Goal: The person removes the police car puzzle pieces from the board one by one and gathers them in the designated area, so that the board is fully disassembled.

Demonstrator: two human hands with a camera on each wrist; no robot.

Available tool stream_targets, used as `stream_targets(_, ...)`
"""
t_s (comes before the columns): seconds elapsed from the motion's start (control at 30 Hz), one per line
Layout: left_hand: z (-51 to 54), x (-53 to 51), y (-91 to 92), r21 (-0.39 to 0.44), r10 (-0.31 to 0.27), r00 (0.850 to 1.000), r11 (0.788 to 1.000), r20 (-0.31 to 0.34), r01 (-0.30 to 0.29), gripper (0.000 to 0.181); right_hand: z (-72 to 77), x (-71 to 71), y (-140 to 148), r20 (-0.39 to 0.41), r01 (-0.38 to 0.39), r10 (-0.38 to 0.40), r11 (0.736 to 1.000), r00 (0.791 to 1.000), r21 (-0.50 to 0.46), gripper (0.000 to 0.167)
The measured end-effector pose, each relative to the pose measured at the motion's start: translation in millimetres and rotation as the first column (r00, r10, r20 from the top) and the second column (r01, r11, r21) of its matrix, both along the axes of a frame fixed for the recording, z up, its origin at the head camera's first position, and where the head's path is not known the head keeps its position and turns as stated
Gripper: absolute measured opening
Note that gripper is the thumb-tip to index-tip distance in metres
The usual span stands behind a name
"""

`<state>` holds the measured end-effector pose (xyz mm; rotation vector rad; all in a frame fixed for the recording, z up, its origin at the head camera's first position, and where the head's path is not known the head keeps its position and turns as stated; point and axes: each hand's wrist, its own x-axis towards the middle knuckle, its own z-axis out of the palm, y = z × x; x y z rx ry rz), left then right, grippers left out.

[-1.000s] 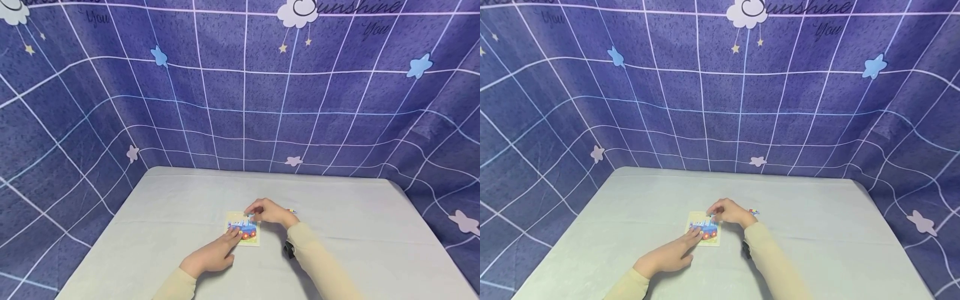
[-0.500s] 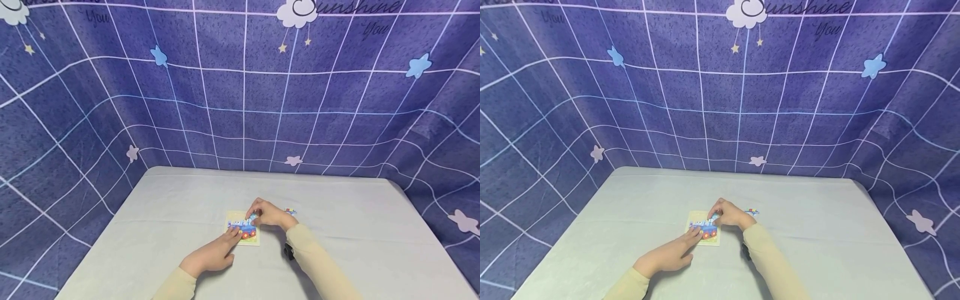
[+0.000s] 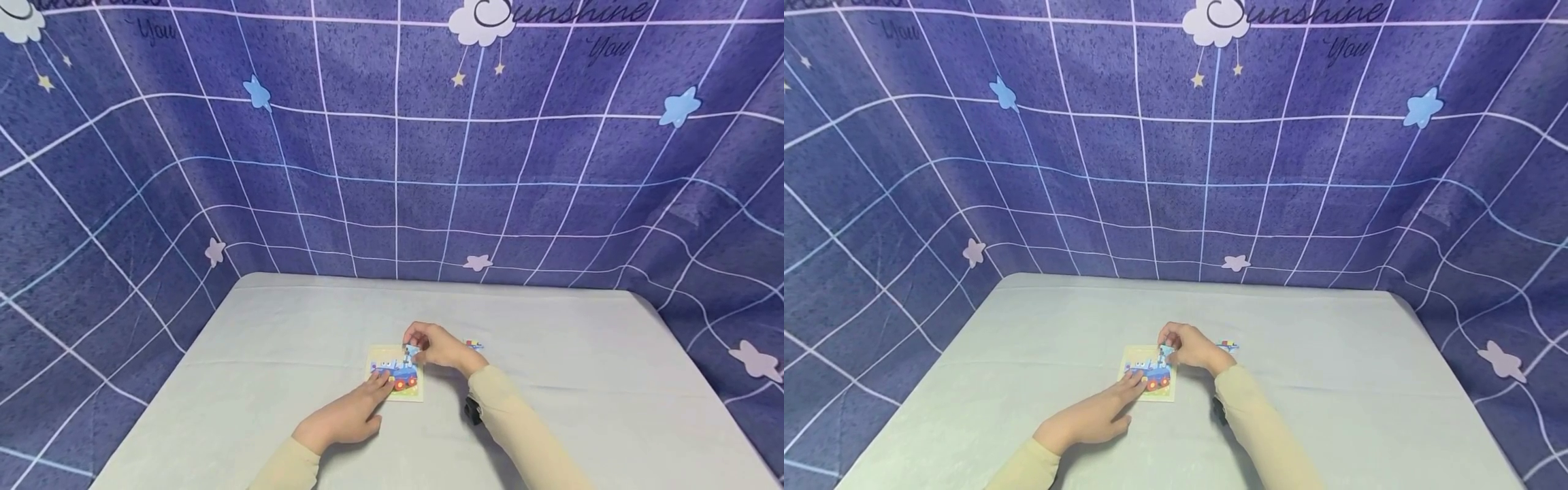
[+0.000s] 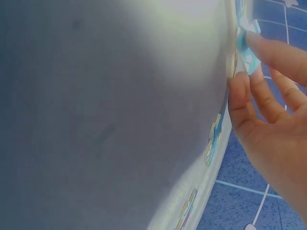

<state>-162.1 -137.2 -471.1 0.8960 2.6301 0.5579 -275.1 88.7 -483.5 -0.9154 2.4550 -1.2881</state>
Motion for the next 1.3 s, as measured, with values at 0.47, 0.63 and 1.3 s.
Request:
stream_targets(0.47, 1.5, -0.1, 1.1, -0.001, 0.003, 1.000, 1.000, -0.002, -0.003, 0.059, 9.0, -2.1, 12.5, 0.096, 0.056, -0.050, 0.997, 0.994, -0.062, 0.025)
stream_targets(0.63, 1.7, 0.9, 0.8, 0.000, 0.004, 1.000, 1.000, 0.004, -0.004, 0.058, 15.2, -2.9, 30.0, 0.131, 0.094, -0.079, 0.989, 0.988, -0.113, 0.026)
stream_targets(1.3, 4.4, 2.3, 1.8, 0.005, 0.005, 1.000, 1.000, -0.004, -0.005, 0.058, 16.1, 2.6, 149.5, 0.188, 0.329, -0.314, 0.943, 0.931, -0.054, 0.026)
